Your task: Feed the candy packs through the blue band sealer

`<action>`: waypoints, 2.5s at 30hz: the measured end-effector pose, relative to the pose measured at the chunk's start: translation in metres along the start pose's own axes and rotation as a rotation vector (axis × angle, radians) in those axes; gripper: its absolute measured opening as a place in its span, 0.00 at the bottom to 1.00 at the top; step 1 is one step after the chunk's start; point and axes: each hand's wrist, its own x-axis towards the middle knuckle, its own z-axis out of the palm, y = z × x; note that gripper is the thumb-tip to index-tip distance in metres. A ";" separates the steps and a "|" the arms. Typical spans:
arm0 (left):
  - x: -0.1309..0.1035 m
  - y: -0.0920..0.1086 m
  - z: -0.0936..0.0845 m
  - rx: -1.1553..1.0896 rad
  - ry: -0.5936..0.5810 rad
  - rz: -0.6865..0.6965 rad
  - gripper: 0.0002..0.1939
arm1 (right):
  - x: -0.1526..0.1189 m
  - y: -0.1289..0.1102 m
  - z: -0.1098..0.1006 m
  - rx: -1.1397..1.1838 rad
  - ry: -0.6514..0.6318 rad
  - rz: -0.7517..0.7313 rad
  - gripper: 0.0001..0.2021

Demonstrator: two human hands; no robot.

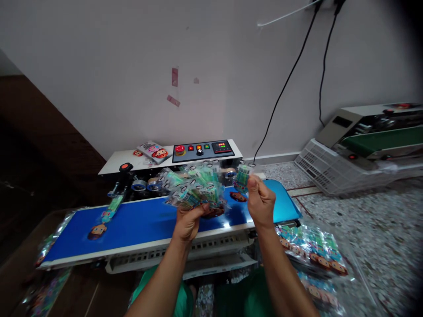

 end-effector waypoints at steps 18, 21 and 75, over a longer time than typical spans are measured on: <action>0.000 0.005 -0.001 0.015 -0.074 -0.023 0.24 | 0.013 0.067 -0.038 -0.462 -0.020 0.266 0.21; -0.001 0.005 0.000 0.021 -0.107 -0.077 0.24 | 0.017 0.084 -0.038 -0.687 -0.107 0.282 0.21; 0.000 0.002 0.005 0.029 -0.009 -0.007 0.25 | 0.012 0.098 -0.022 -0.468 -0.129 0.411 0.17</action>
